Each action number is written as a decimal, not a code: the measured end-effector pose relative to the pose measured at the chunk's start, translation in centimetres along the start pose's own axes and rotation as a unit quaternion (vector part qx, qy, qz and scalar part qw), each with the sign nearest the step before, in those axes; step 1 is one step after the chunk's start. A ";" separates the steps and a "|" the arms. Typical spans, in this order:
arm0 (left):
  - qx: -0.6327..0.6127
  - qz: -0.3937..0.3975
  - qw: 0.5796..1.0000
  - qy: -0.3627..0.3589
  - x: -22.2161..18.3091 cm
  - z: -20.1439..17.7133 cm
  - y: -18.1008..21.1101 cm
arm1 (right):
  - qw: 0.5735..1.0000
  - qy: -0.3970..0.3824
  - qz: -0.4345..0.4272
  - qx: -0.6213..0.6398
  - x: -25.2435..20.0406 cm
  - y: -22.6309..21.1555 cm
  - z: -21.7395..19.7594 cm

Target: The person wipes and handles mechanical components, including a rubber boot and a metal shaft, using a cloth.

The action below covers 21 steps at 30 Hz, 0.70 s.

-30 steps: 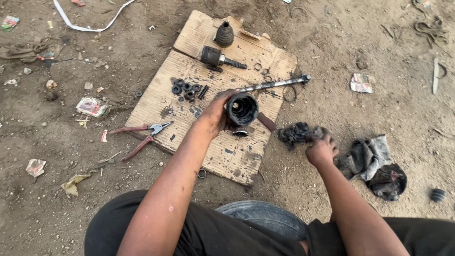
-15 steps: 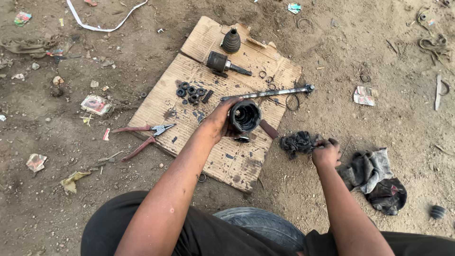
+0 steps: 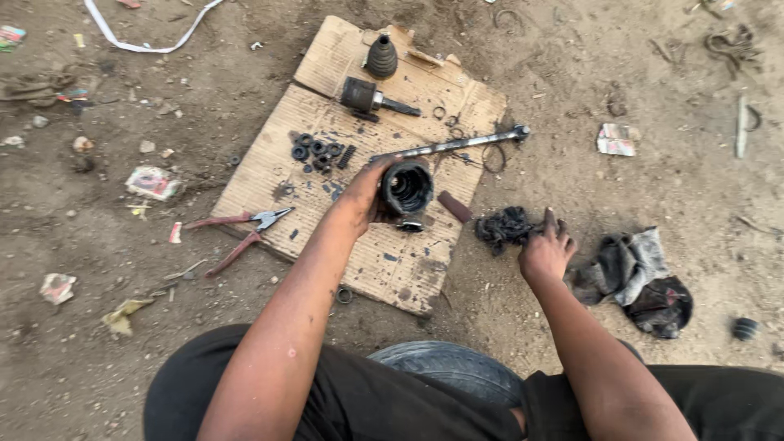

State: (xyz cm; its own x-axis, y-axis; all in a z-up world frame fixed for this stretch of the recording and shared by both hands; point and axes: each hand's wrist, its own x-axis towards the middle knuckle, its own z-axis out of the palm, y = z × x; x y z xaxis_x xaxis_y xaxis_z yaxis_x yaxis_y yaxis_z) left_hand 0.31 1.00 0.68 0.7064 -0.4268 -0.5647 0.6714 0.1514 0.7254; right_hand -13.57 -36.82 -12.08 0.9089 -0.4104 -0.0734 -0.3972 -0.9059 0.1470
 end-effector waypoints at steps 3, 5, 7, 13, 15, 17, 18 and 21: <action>0.036 0.009 0.999 -0.005 -0.1 -0.1 0.0 | 0.992 0.018 0.077 0.098 -0.3 -1.5 -0.2; 0.033 0.018 0.999 -0.024 -0.2 0.3 -0.1 | 0.980 0.041 0.137 0.137 0.2 -1.4 -0.3; 0.022 0.027 0.999 -0.038 -0.4 0.4 0.2 | 0.956 0.048 0.203 0.207 1.1 -1.5 -0.2; 0.032 0.023 0.998 -0.039 -0.4 0.6 0.0 | 0.910 0.021 0.305 0.281 1.3 -0.7 1.8; 0.025 0.024 0.999 -0.038 -0.3 0.6 0.0 | 0.907 0.020 0.307 0.286 1.5 -0.2 2.4; 0.026 0.017 0.999 -0.036 -0.3 0.5 0.0 | 0.906 0.004 0.311 0.287 1.8 -0.1 3.0; 0.026 0.014 0.999 -0.035 -0.3 0.5 0.1 | 0.909 0.003 0.306 0.281 2.0 0.0 3.3; 0.036 0.008 0.999 -0.027 -0.3 0.6 0.1 | 0.916 0.003 0.297 0.269 2.4 0.3 4.3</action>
State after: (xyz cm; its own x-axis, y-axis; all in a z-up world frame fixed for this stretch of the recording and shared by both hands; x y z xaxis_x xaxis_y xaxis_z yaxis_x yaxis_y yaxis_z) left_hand 0.06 0.65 1.14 0.7024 -0.4728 -0.5321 0.6411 0.0956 0.7614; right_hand -12.07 -38.48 -16.45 0.5115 -0.8491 -0.1320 -0.8259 -0.4433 -0.3485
